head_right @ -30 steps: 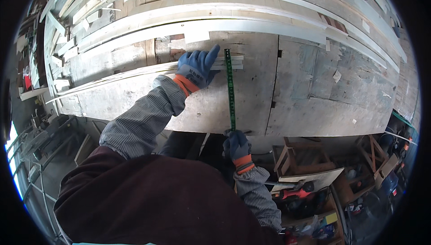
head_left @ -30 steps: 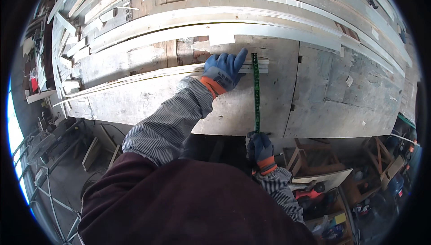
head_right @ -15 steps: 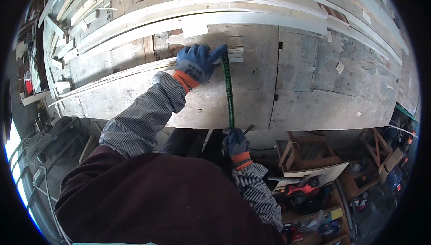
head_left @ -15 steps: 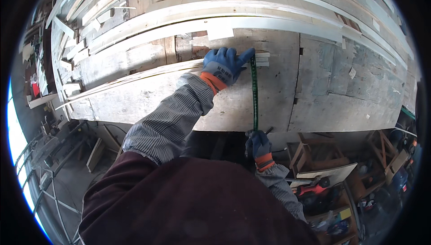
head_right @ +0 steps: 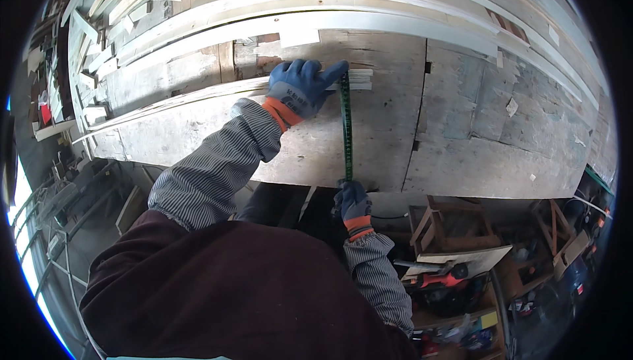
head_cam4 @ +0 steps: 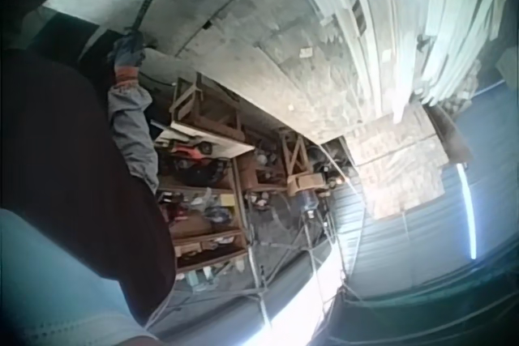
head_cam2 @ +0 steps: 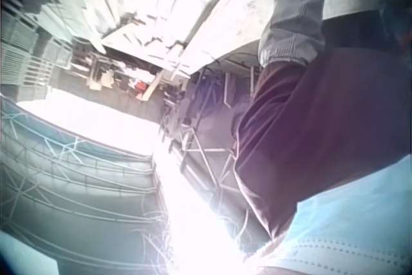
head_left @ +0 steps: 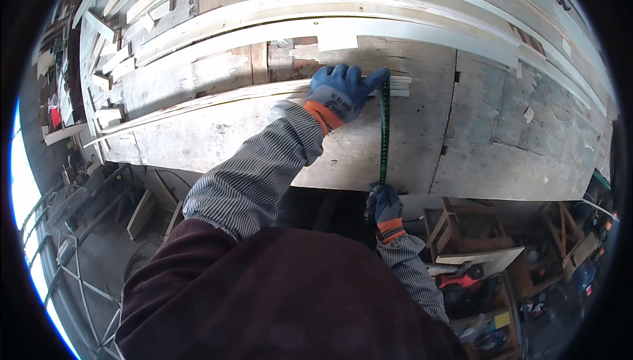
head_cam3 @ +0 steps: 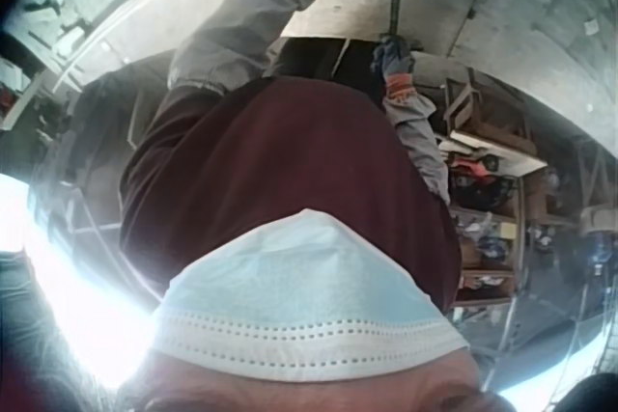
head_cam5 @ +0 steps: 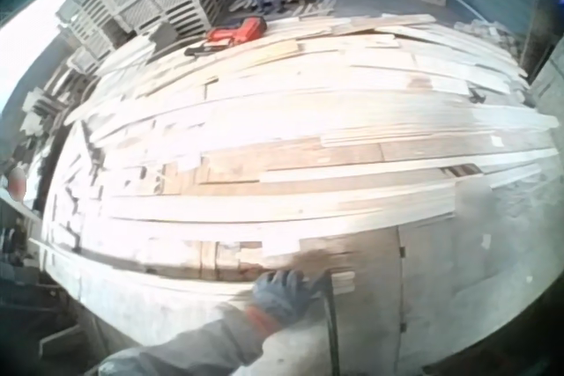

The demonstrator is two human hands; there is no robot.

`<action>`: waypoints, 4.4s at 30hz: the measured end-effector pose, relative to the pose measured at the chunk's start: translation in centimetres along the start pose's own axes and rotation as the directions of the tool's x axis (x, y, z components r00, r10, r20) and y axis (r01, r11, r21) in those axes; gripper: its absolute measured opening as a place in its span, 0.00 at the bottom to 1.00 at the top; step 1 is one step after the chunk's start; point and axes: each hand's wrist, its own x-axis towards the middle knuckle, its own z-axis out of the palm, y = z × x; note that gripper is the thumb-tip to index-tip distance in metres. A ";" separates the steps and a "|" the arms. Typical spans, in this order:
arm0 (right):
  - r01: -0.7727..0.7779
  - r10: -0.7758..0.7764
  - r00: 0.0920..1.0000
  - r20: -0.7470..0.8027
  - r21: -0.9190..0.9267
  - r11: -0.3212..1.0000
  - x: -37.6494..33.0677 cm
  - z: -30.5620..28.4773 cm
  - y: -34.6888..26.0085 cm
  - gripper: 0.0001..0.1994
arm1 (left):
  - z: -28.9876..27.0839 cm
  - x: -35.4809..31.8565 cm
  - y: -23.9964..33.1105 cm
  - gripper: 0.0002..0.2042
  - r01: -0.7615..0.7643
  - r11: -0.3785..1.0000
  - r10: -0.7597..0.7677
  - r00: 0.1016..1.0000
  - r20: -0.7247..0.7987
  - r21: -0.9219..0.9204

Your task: The person uses a nail gun to fasten a long wooden plank to a workbench, then uses a hammer to tap the plank into place. They measure the plank with a tape measure and continue arranging and securing additional planks on the bench.

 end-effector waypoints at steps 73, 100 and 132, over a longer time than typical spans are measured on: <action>0.752 -0.583 0.603 0.544 -0.632 0.188 18.1 4.2 -24.0 0.23 | 2.3 -0.5 -0.7 0.24 -0.131 0.984 0.091 0.954 -0.285 -0.121; 0.583 -0.191 0.739 0.646 -0.756 -0.298 10.6 -0.8 -13.7 0.33 | 11.1 -18.0 8.0 0.31 0.171 -0.391 -0.874 0.241 0.423 -0.905; 0.612 -0.060 0.746 0.663 -0.718 -0.330 10.8 -0.7 -15.7 0.27 | 7.8 -19.0 4.7 0.23 0.611 -0.170 -0.639 0.529 0.558 -0.773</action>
